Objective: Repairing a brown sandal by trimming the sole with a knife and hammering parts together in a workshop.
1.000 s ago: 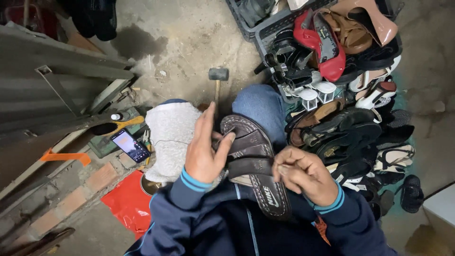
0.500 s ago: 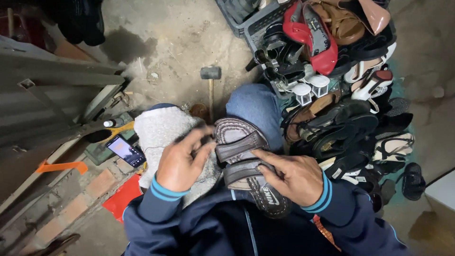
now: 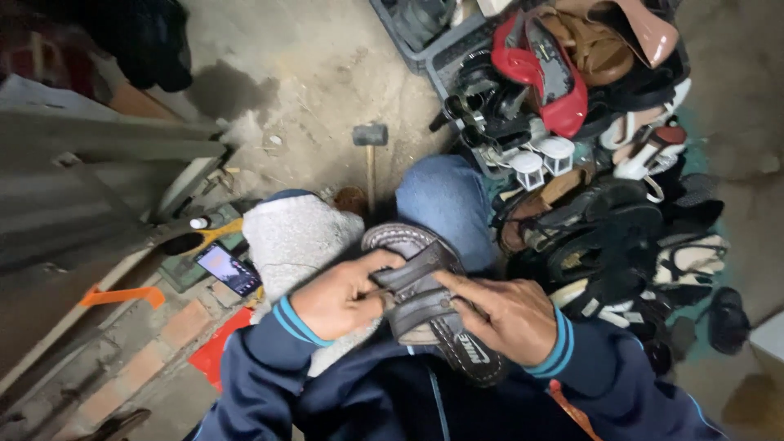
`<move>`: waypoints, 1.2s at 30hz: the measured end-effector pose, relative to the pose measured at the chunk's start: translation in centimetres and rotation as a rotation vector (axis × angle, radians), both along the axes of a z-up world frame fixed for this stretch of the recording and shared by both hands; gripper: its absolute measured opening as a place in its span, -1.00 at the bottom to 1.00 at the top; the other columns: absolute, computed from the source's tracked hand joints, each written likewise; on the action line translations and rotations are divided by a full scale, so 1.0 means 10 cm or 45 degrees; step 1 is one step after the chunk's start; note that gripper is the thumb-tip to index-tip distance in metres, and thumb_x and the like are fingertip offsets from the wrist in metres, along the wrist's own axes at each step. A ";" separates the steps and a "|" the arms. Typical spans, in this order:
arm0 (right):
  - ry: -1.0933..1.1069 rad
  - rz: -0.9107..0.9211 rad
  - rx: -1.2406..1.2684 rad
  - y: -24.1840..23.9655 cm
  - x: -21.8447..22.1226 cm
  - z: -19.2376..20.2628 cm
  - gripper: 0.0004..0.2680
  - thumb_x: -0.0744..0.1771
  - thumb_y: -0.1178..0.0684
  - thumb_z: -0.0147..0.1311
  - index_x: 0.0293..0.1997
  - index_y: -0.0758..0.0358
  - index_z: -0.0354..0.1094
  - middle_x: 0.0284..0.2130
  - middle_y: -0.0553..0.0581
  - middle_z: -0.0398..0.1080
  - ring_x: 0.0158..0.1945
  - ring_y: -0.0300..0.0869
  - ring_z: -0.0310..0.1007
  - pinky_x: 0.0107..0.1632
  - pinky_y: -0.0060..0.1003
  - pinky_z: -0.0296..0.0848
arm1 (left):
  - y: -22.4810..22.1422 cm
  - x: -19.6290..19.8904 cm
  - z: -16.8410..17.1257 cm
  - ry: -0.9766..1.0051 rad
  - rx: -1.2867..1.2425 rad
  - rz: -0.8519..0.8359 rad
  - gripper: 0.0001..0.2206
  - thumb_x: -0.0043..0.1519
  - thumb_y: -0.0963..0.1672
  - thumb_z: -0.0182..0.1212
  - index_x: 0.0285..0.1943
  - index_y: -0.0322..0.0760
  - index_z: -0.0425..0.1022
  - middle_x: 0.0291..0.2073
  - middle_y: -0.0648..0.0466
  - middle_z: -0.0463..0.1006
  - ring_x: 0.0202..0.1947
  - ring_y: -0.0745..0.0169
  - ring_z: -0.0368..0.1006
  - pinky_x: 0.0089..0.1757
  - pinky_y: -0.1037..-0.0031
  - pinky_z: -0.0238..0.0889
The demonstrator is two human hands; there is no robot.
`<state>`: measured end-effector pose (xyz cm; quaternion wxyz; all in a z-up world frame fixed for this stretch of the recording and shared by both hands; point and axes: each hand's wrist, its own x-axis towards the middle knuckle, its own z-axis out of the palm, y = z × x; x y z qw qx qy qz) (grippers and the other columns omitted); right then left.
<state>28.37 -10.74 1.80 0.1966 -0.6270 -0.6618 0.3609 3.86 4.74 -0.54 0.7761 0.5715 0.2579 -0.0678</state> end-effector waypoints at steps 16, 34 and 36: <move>0.975 -0.507 -1.318 0.01 -0.44 0.36 -0.60 0.37 0.01 0.06 0.42 -0.09 0.26 -0.68 0.14 0.35 -0.72 -0.25 0.18 -0.61 -0.36 0.18 | -0.32 -0.24 0.46 0.033 -0.125 0.170 -0.84 0.36 -0.24 0.03 0.08 -0.34 0.44 -0.75 0.10 0.33 -0.75 0.46 0.20 -0.55 0.61 0.08; 1.808 -0.933 -1.050 0.05 -0.80 0.21 -0.82 0.39 0.23 -0.06 0.11 0.23 0.30 -0.83 0.05 -0.08 -0.81 -0.22 -0.07 -0.68 -0.26 0.12 | -0.50 -0.63 0.20 0.218 0.198 0.284 -0.45 0.16 -0.28 -0.05 0.37 -0.15 0.51 -0.79 0.10 0.41 -0.73 0.44 0.27 -0.48 0.58 0.27; 1.804 -0.835 -1.022 0.08 -0.82 0.27 -0.71 0.38 0.24 -0.08 0.28 0.26 0.26 -0.86 0.06 -0.06 -0.83 -0.23 -0.07 -0.69 -0.31 0.14 | -0.46 -0.60 0.30 0.134 0.155 0.253 -0.46 0.16 -0.30 -0.06 0.35 -0.19 0.52 -0.79 0.10 0.39 -0.74 0.43 0.28 -0.49 0.56 0.27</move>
